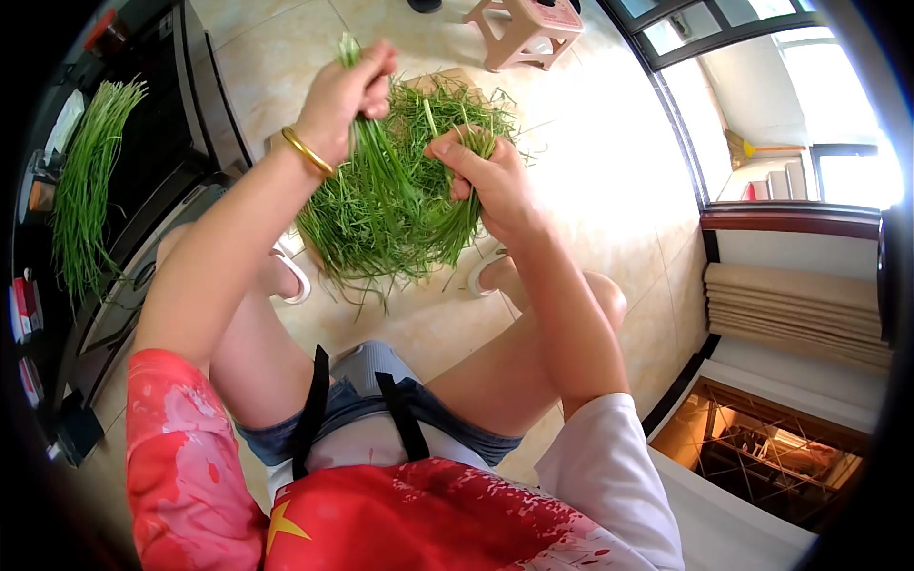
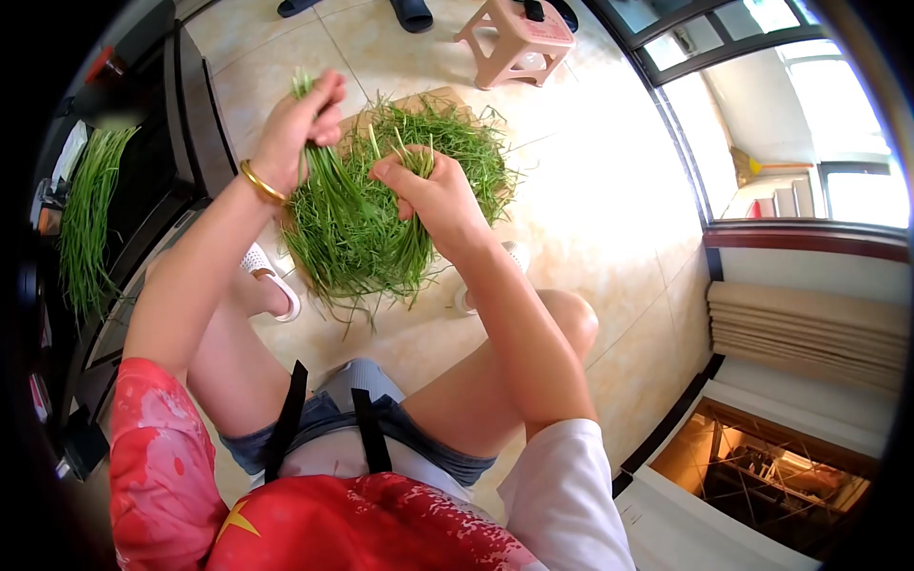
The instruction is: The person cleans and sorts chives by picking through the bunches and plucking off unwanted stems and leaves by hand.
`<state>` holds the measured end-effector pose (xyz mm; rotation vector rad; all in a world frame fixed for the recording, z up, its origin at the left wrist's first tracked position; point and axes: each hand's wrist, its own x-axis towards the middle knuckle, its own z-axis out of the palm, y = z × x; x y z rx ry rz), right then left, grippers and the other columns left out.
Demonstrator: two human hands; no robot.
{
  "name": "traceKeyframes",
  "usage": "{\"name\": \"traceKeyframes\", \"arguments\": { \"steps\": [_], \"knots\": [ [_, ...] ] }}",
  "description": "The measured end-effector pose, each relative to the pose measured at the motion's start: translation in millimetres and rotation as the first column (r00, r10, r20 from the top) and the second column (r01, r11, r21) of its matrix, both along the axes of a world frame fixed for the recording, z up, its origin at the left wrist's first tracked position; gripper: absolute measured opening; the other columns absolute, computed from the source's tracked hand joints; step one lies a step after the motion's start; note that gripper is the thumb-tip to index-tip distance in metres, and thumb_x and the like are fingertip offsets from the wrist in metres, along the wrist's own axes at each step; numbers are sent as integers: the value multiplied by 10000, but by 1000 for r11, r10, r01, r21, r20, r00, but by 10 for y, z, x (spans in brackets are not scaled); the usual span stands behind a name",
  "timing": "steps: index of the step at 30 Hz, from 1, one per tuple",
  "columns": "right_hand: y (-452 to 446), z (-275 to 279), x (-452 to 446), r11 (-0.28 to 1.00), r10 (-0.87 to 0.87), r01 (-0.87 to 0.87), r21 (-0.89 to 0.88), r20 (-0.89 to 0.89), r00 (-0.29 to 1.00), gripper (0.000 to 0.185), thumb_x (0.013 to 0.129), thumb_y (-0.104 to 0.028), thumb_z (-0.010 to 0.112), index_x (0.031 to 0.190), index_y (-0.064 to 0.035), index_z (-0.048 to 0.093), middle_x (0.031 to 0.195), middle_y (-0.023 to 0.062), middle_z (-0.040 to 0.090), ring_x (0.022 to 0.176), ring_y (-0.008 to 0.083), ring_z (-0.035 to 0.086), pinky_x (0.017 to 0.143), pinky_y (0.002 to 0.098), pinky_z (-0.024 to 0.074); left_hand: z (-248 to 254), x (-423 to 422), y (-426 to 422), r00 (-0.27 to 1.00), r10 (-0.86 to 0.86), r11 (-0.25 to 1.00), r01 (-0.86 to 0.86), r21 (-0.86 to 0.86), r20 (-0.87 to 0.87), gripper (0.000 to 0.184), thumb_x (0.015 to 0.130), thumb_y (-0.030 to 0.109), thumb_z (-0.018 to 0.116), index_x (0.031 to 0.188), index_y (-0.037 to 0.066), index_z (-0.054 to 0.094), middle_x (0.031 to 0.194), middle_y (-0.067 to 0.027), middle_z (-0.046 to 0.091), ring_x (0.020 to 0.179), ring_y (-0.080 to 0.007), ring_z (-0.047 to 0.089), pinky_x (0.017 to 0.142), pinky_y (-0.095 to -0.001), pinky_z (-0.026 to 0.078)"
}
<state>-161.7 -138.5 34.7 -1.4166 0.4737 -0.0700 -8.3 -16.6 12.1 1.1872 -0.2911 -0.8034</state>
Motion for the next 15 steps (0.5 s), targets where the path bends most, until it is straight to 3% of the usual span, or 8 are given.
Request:
{"name": "traceKeyframes", "arguments": {
  "steps": [2, 4, 6, 7, 10, 12, 14, 15],
  "knots": [
    [-6, 8, -9, 999, 4, -4, 41, -2, 1000, 197, 864, -204, 643, 912, -13, 645, 591, -27, 500, 519, 53, 434, 492, 212, 356, 10, 67, 53, 994, 58, 991, -69, -117, -98, 427, 931, 462, 524, 904, 37, 553, 545, 75, 346, 470, -43, 307, 454, -187, 267],
    [-67, -19, -11, 990, -55, 54, 129, 9, 998, 210, 871, -215, 648, 914, -9, 646, 581, -21, 495, 519, 61, 434, 492, 217, 355, 35, -67, 88, 998, -41, 999, 41, 0, -47, 453, 929, 483, 513, 936, 32, 553, 546, 71, 345, 470, -34, 300, 437, -189, 258],
    [-87, -34, -8, 989, -55, 54, 137, 5, 998, 222, 879, -228, 646, 920, -9, 649, 568, -18, 488, 518, 66, 436, 495, 219, 355, 49, -269, 39, 952, -304, 950, 305, 62, -13, 445, 926, 485, 516, 960, 43, 552, 530, 74, 327, 455, -24, 288, 425, -190, 247],
    [-72, -21, -2, 990, -36, 37, 137, -8, 999, 216, 882, -223, 642, 921, -10, 650, 560, -20, 481, 519, 68, 438, 499, 220, 357, 183, -382, 45, 950, -311, 950, 310, -17, -36, 394, 945, 446, 504, 990, 57, 550, 567, 72, 360, 456, -16, 282, 429, -184, 249],
    [-50, -34, 9, 989, -3, -1, 147, 26, 1000, 233, 893, -226, 622, 957, -2, 634, 613, -16, 488, 533, 78, 447, 510, 232, 367, 61, -279, 62, 964, -263, 965, 263, -27, -29, 337, 969, 390, 478, 979, 60, 543, 630, 64, 402, 467, -11, 283, 432, -182, 254],
    [-66, -22, 24, 943, -54, 27, 332, 73, 996, 327, 923, -274, 562, 1081, 13, 567, 702, 14, 513, 548, 99, 453, 521, 254, 382, 25, -117, 74, 955, -293, 944, 283, -169, -42, 276, 980, 338, 467, 968, 69, 528, 691, 52, 446, 484, -12, 295, 436, -181, 270],
    [-169, -103, 25, 920, -56, 19, 391, 83, 995, 377, 938, -306, 520, 1141, 12, 520, 731, 29, 517, 550, 111, 453, 527, 267, 389, 114, -46, 73, 981, -50, 983, 16, -181, -186, 266, 981, 340, 467, 953, 79, 512, 687, 47, 466, 488, -22, 317, 441, -179, 288],
    [-203, -120, 24, 894, -60, 13, 449, 92, 994, 428, 954, -339, 478, 1201, 11, 473, 760, 44, 521, 551, 123, 453, 532, 281, 396, 112, -9, 98, 978, -74, 988, 45, -149, -196, 261, 982, 339, 466, 954, 82, 506, 709, 39, 501, 501, -36, 359, 454, -173, 315]
  ]
}}
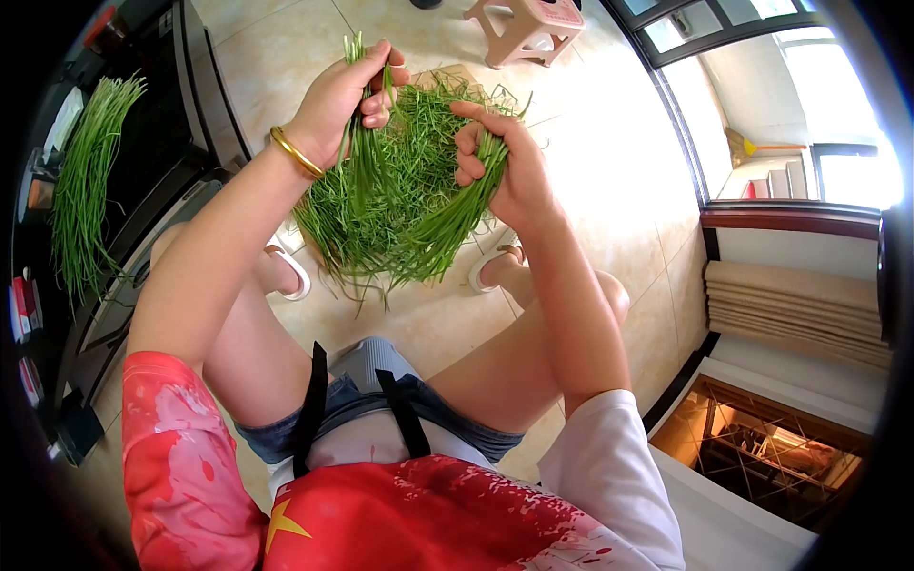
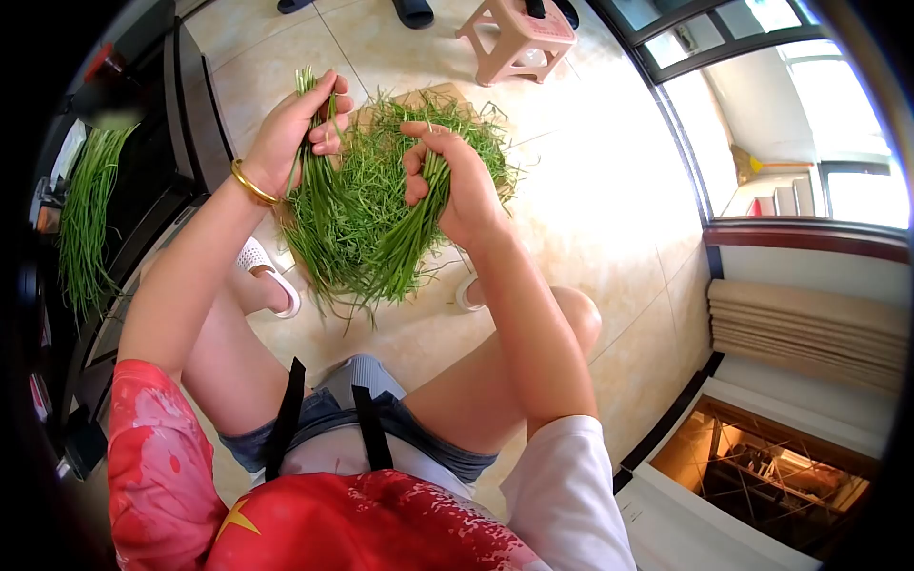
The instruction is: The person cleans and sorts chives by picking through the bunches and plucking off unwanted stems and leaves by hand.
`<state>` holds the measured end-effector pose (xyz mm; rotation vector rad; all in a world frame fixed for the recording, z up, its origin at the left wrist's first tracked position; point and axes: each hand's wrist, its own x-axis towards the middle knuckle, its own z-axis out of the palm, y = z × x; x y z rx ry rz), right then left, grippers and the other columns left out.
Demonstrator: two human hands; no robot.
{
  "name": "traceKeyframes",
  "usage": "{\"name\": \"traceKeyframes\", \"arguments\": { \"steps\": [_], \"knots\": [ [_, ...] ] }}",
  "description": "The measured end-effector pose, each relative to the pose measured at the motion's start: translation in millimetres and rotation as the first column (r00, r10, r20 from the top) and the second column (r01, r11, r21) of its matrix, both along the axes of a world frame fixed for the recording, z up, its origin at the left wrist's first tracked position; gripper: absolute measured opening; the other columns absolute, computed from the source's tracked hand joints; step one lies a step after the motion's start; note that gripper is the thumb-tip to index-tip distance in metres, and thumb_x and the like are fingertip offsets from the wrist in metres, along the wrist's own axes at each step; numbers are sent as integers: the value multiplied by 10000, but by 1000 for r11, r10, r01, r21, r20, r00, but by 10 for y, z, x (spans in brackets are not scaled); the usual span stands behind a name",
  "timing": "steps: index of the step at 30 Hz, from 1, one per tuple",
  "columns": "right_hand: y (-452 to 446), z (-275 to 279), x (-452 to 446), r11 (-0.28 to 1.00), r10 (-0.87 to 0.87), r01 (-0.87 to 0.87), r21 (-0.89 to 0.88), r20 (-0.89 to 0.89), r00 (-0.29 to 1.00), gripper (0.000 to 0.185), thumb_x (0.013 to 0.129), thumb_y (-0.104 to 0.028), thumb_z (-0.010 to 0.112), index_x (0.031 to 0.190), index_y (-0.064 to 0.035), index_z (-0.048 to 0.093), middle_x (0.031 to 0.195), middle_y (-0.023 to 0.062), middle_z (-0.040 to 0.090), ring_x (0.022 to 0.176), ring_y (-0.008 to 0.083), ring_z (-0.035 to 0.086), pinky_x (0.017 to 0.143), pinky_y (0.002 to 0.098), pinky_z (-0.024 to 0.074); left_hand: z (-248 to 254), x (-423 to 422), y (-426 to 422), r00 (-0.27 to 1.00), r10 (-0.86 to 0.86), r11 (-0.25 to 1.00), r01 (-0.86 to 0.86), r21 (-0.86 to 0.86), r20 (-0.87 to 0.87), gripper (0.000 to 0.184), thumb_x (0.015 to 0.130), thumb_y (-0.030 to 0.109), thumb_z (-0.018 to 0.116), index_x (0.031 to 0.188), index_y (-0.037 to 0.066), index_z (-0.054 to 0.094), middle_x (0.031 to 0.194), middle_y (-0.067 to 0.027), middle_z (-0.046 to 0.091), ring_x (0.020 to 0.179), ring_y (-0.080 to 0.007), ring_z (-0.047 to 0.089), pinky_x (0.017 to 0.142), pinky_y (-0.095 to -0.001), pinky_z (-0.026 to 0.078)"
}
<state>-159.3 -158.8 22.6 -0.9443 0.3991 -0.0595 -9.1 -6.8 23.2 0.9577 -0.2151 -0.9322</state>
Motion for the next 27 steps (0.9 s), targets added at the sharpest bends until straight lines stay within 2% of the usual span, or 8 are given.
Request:
{"name": "traceKeyframes", "arguments": {
  "steps": [3, 9, 11, 13, 14, 18, 22, 27],
  "knots": [
    [-25, 9, -15, 998, 39, -38, 41, -9, 999, 475, 967, -380, 422, 1255, -2, 424, 754, 60, 524, 548, 138, 447, 542, 303, 402, -38, -26, 4, 990, -68, 990, 51, 134, 126, 266, 983, 344, 465, 934, 84, 499, 710, 37, 504, 511, -46, 393, 463, -179, 339],
    [63, 61, -21, 995, 83, -82, 54, -28, 996, 501, 987, -439, 372, 1247, -17, 442, 776, 62, 530, 548, 139, 451, 522, 293, 400, -153, -259, -47, 938, -278, 956, 249, 155, 205, 324, 961, 367, 502, 870, 57, 525, 702, -7, 555, 533, -61, 447, 505, -215, 401],
    [80, 27, 5, 996, 84, -82, 41, -38, 996, 507, 988, -450, 363, 1248, -23, 447, 779, 56, 527, 550, 136, 452, 519, 284, 399, -96, -341, -63, 936, -302, 951, 282, 126, 183, 257, 959, 341, 516, 926, 87, 510, 694, 11, 542, 488, -40, 406, 437, -201, 338],
    [135, 30, 32, 996, 84, -83, 27, -48, 995, 515, 989, -462, 354, 1249, -29, 453, 781, 50, 524, 553, 134, 453, 516, 275, 398, -16, -389, -75, 843, -408, 909, 339, 242, 352, 280, 934, 356, 559, 991, 83, 535, 699, -4, 563, 468, -21, 384, 412, -183, 294],
    [188, 56, 38, 996, 79, -82, -32, -85, 993, 516, 989, -467, 350, 1247, -34, 461, 783, 41, 519, 560, 131, 454, 516, 268, 396, -16, -397, -82, 826, -452, 886, 372, 276, 337, 315, 916, 371, 584, 1049, 87, 549, 710, -7, 576, 461, -10, 360, 404, -168, 260],
    [228, 67, 14, 995, 90, -93, -32, -85, 992, 418, 976, -386, 448, 1189, -28, 488, 798, 22, 515, 593, 125, 469, 536, 253, 413, -81, -409, -98, 839, -414, 891, 294, 346, 353, 328, 918, 374, 579, 1045, 71, 575, 711, 4, 562, 471, -10, 344, 410, -178, 258],
    [156, 31, 9, 985, 124, -126, -115, -20, 992, 275, 937, -226, 565, 1102, -11, 517, 802, 27, 525, 624, 115, 495, 562, 257, 429, -132, -347, -97, 916, -292, 948, 239, 209, 275, 375, 910, 401, 585, 1020, 44, 610, 726, 24, 527, 490, -22, 336, 435, -195, 273],
    [174, 51, 36, 983, 6, -10, -186, -18, 1000, 160, 926, -156, 561, 989, -10, 554, 751, 21, 512, 612, 103, 494, 548, 248, 419, -108, -262, -79, 931, -166, 971, 98, 217, 326, 396, 900, 418, 596, 999, 35, 617, 736, 35, 517, 493, -34, 335, 451, -202, 286]
  ]
}}
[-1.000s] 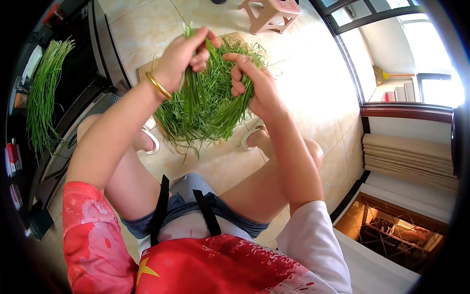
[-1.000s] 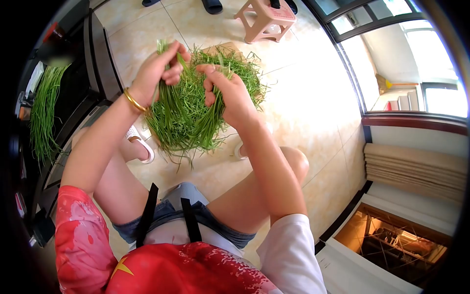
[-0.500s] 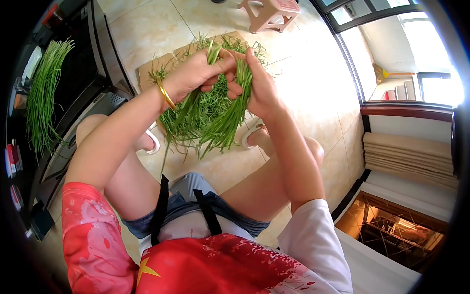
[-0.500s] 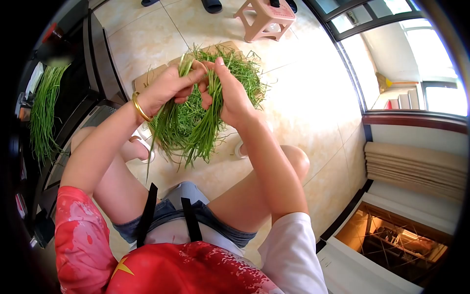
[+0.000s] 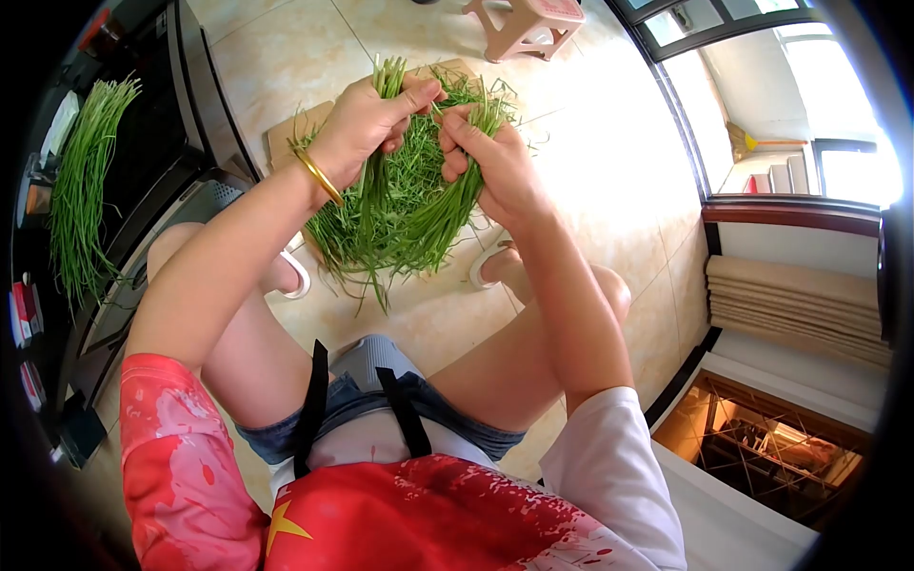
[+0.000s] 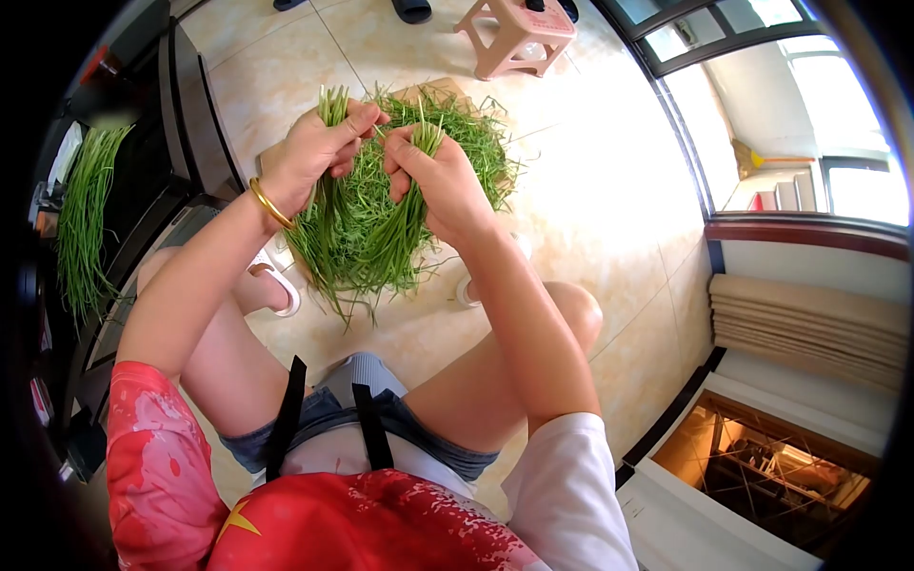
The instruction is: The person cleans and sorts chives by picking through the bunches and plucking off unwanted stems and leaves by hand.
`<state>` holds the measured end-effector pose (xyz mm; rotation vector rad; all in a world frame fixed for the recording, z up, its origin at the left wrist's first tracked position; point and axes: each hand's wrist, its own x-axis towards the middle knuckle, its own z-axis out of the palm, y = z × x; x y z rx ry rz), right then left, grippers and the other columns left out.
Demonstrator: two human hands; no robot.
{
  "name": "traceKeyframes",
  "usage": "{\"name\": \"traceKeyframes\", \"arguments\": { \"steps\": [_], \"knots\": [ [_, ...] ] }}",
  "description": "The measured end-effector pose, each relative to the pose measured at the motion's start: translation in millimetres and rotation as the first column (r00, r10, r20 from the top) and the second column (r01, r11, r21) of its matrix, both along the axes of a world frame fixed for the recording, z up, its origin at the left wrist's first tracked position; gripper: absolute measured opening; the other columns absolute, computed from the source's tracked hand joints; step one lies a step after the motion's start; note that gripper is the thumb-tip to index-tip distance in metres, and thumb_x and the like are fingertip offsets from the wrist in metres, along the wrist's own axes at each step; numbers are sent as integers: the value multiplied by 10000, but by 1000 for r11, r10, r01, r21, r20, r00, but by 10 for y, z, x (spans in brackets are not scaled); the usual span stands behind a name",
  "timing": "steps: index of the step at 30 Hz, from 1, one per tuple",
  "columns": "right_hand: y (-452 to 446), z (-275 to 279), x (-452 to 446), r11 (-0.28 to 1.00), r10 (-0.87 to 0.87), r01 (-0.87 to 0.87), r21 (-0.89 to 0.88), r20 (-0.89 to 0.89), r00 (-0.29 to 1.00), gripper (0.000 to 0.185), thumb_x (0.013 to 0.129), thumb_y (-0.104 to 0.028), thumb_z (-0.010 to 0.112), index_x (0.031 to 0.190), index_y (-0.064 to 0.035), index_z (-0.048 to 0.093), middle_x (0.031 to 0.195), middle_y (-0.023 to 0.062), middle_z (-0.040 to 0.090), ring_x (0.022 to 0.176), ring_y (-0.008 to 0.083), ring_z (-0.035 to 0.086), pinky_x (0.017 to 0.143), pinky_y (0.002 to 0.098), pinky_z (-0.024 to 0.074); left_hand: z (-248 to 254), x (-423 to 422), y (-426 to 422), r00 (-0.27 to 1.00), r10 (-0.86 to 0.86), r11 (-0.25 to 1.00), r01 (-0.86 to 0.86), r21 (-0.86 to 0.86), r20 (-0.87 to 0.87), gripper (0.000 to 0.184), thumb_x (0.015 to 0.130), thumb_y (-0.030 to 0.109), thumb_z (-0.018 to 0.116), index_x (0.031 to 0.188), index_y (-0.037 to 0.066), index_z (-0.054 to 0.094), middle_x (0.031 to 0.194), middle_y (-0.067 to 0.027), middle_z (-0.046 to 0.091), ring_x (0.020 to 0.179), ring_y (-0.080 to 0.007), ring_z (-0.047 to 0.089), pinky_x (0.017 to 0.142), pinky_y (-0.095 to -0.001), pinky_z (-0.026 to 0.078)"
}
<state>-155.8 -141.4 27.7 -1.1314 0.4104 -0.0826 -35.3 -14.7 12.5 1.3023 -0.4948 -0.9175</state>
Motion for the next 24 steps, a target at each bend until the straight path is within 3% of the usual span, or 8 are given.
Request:
{"name": "traceKeyframes", "arguments": {
  "steps": [4, 6, 8, 10, 12, 14, 17, 24],
  "knots": [
    [10, -9, -3, 991, 47, -50, -124, -20, 999, 135, 929, -136, 542, 942, -3, 557, 692, 9, 481, 559, 93, 447, 514, 240, 393, -7, -6, 8, 995, 3, 1000, -6, 31, 103, 382, 912, 406, 584, 961, 27, 605, 716, 32, 500, 494, -35, 340, 451, -199, 290],
    [17, 3, -9, 995, 42, -45, -94, -31, 999, 138, 930, -139, 540, 947, -2, 555, 684, 7, 471, 551, 91, 433, 507, 239, 386, -37, 30, 3, 991, -12, 999, 5, 46, 136, 388, 917, 408, 575, 928, 20, 595, 688, 37, 482, 492, -36, 342, 452, -196, 293],
    [19, 18, -30, 997, 36, -38, -63, -41, 999, 142, 931, -141, 538, 952, -1, 552, 675, 4, 461, 543, 88, 418, 500, 239, 378, -77, 162, -30, 954, 300, 951, -298, -81, 14, 409, 926, 425, 551, 857, 22, 553, 616, 56, 415, 478, -33, 337, 443, -192, 295],
    [25, 38, -56, 999, 34, -34, 1, -31, 999, 138, 928, -138, 536, 965, -6, 549, 677, 5, 461, 539, 89, 419, 499, 240, 380, 55, 192, 24, 934, 354, 926, -358, -117, -50, 433, 930, 451, 530, 818, 32, 512, 583, 65, 370, 462, -33, 327, 431, -190, 291],
    [2, 24, -59, 1000, 6, -6, 1, -31, 999, 133, 927, -139, 536, 963, -12, 547, 681, 6, 466, 540, 90, 423, 499, 242, 384, 67, 160, 105, 979, 195, 979, -197, -42, -52, 430, 928, 453, 533, 838, 33, 509, 603, 60, 384, 456, -28, 318, 420, -190, 284],
    [-18, 13, -56, 1000, -22, 22, 5, -36, 999, 128, 926, -141, 537, 962, -18, 546, 684, 7, 470, 541, 92, 427, 500, 244, 387, 21, 41, 56, 988, 146, 989, -146, -7, -45, 374, 915, 413, 577, 871, 44, 534, 611, 67, 406, 453, -28, 319, 418, -185, 277],
    [-8, 11, -47, 999, -47, 48, 24, -24, 999, 120, 929, -146, 537, 941, -28, 546, 693, 8, 478, 544, 92, 437, 499, 243, 393, 53, -91, 43, 991, -132, 991, 132, -3, -6, 237, 897, 300, 634, 984, 87, 580, 623, 66, 446, 458, -25, 326, 418, -191, 270],
    [8, 34, -18, 999, -14, 15, 44, -13, 1000, 120, 928, -144, 542, 925, -25, 549, 697, 8, 480, 541, 90, 435, 492, 236, 390, 74, -126, 22, 998, -44, 990, 38, -133, -43, 183, 902, 259, 625, 937, 79, 611, 637, 47, 489, 489, -27, 389, 421, -195, 290]
  ]
}}
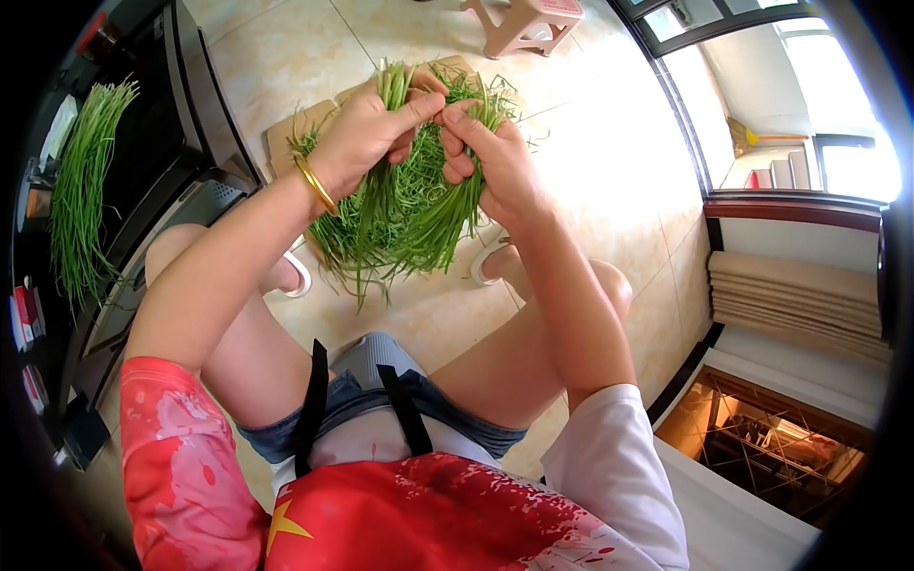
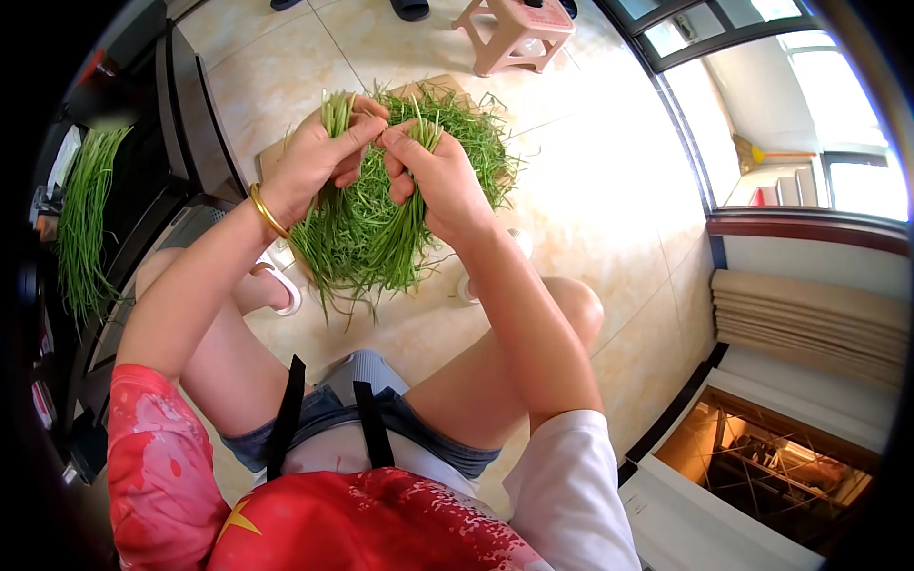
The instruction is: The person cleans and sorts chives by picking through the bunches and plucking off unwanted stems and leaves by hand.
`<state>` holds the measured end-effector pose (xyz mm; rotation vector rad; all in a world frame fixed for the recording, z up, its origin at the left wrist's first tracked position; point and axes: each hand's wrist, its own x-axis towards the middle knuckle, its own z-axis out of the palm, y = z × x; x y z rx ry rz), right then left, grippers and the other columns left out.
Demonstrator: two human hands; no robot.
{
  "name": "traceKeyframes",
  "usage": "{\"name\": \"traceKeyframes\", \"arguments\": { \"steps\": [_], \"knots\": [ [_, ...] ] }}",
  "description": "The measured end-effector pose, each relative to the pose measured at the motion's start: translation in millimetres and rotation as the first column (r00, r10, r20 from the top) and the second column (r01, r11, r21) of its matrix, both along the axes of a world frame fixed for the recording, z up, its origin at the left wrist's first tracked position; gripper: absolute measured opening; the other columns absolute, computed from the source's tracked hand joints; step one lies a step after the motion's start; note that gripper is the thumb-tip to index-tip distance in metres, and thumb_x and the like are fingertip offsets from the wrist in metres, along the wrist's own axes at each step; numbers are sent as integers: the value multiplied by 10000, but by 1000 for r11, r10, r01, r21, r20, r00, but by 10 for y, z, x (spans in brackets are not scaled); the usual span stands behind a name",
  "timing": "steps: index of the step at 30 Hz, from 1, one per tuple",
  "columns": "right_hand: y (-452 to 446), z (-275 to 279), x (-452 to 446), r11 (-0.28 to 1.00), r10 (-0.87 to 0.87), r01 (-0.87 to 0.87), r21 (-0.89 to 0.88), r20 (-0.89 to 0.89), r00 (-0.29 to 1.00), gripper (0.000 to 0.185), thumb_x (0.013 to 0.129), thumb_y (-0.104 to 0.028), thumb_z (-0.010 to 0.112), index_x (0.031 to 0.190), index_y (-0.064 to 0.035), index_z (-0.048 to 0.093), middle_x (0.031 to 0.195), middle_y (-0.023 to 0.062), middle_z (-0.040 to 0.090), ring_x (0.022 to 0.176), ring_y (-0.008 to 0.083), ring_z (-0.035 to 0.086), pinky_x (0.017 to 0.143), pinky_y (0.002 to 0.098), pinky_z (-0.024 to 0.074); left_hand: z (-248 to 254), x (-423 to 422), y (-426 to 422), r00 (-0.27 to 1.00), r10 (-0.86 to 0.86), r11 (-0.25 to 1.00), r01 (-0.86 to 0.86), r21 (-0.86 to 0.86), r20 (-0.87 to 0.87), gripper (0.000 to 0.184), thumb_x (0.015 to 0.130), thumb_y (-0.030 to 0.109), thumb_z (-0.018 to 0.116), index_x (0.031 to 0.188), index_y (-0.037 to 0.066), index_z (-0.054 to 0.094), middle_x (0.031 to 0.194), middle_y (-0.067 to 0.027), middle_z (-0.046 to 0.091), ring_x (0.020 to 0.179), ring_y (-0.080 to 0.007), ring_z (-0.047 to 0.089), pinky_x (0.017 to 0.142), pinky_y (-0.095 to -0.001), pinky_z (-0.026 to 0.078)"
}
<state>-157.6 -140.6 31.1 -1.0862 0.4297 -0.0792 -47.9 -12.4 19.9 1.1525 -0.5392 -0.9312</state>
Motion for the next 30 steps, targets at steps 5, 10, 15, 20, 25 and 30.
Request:
{"name": "traceKeyframes", "arguments": {
  "steps": [5, 10, 15, 20, 25, 30],
  "knots": [
    [-24, 5, -8, 1000, 2, -2, -3, -11, 1000, 124, 914, -129, 540, 925, -6, 550, 690, 7, 475, 537, 89, 433, 484, 232, 380, -130, 188, -7, 875, 65, 987, -127, 98, 480, 244, 918, 272, 595, 1026, 54, 592, 793, -5, 604, 550, -64, 469, 504, -227, 397],
    [-46, -5, -27, 997, -3, 0, -72, -36, 999, 131, 906, -125, 530, 923, 3, 555, 678, 6, 469, 531, 88, 428, 479, 229, 373, -164, 247, 20, 594, 3, 972, -189, 136, 804, 267, 919, 262, 579, 1041, 25, 578, 890, -55, 648, 754, -157, 590, 713, -290, 465],
    [-42, -11, -25, 997, 3, -5, -75, -35, 999, 132, 902, -126, 534, 921, 3, 556, 679, 6, 470, 530, 86, 429, 475, 230, 374, -1, 210, 57, 589, -88, 924, -254, 287, 803, 246, 921, 257, 562, 1011, 28, 562, 853, -104, 642, 754, -204, 604, 715, -308, 461],
    [-32, -9, -19, 996, -1, -2, -85, -36, 999, 129, 898, -121, 535, 918, 4, 557, 677, 6, 473, 527, 86, 432, 472, 232, 375, 19, 199, 95, 539, -101, 942, -219, 255, 836, 237, 912, 246, 563, 1028, 41, 538, 820, -119, 641, 704, -249, 606, 665, -331, 466],
    [-45, -23, -20, 995, -17, 13, -98, -42, 999, 128, 896, -126, 538, 912, -1, 563, 668, 2, 474, 522, 86, 432, 470, 234, 377, -22, 197, 76, 513, -27, 954, -243, 176, 858, 236, 912, 233, 561, 1060, 54, 518, 805, -133, 631, 700, -265, 603, 650, -338, 459],
    [-41, -24, -18, 993, -13, 8, -120, -42, 999, 121, 892, -124, 541, 904, -7, 565, 668, 2, 476, 522, 84, 432, 470, 236, 377, 21, 206, 84, 474, -93, 951, -218, 219, 875, 225, 910, 224, 555, 1053, 57, 504, 763, -153, 605, 681, -289, 597, 623, -358, 450]
  ]
}}
